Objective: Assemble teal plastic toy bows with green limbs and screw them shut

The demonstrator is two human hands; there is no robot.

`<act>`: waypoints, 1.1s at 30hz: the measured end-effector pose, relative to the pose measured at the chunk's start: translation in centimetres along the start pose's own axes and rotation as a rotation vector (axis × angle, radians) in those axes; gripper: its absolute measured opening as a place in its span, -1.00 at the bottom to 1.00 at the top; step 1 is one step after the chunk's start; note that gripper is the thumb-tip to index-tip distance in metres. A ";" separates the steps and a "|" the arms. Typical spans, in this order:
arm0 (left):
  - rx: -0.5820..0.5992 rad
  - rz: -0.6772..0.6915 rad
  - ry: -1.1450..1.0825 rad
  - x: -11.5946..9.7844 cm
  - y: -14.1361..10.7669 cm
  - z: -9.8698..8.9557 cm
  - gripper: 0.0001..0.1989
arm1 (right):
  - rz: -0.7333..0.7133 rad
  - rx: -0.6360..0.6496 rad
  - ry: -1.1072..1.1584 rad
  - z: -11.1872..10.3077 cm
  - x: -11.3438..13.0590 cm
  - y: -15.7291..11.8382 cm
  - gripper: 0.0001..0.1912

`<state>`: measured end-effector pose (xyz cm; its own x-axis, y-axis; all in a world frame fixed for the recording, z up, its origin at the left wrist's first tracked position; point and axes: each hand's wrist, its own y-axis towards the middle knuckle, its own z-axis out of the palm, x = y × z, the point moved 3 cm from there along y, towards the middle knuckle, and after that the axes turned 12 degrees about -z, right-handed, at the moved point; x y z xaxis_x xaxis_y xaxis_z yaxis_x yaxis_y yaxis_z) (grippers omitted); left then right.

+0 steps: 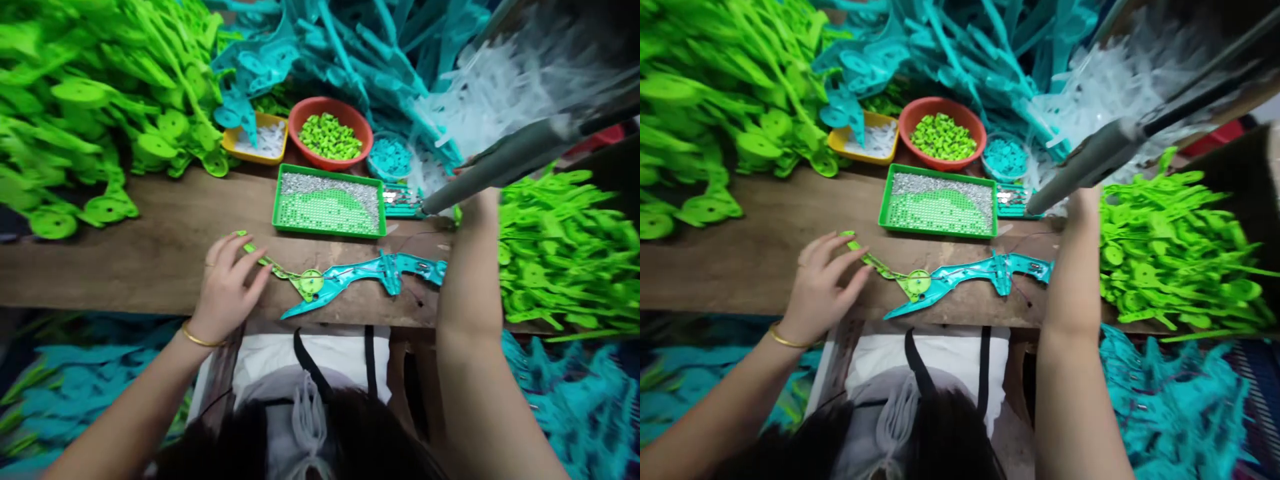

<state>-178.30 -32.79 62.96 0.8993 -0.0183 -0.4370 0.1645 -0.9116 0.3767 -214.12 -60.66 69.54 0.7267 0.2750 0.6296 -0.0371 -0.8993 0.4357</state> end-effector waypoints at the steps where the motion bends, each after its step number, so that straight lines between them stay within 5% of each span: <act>1: -0.003 -0.030 0.020 1.1 0.0 -0.2 -0.77 | 0.076 0.002 0.060 -1.0 -0.7 -1.1 -0.19; 3: 0.014 -0.069 0.055 3.0 -0.1 -0.2 -0.77 | 0.243 -0.055 0.217 -3.2 -2.4 -4.4 -0.17; 6: 0.039 -0.113 0.082 5.2 -0.5 0.1 -0.74 | 0.330 -0.456 0.422 -6.6 -4.1 -11.3 -0.54; 9: 0.055 -0.158 0.089 6.8 -0.5 0.2 -0.71 | 0.085 -0.909 0.359 -8.7 -2.4 -17.9 -0.77; 12: 0.064 -0.191 0.081 7.8 0.0 0.1 -0.68 | -0.249 -1.171 0.233 -8.0 2.4 -22.8 -0.83; 14: 0.070 -0.204 0.067 8.1 0.5 0.2 -0.67 | -0.327 -1.037 0.226 -5.9 5.6 -24.5 -0.85; 18: 0.130 -0.202 0.049 7.9 1.6 0.8 -0.65 | -0.571 0.085 0.180 1.6 10.7 -25.7 -0.56; 20: 0.159 -0.198 0.044 7.8 2.0 1.2 -0.62 | -0.702 0.419 0.136 4.9 12.3 -26.4 -0.55; 25: 0.155 -0.220 0.005 8.4 2.4 1.3 -0.64 | -0.910 0.580 -0.058 9.1 15.5 -26.6 -0.62; 33: 0.169 -0.272 -0.009 8.6 2.6 1.3 -0.66 | -0.873 0.709 -0.119 11.8 17.6 -26.3 -0.62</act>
<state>-170.63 -35.85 59.09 0.8276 0.2327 -0.5108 0.3283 -0.9388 0.1042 -192.24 -36.18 61.51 0.3755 0.9034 0.2071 0.8849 -0.4159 0.2098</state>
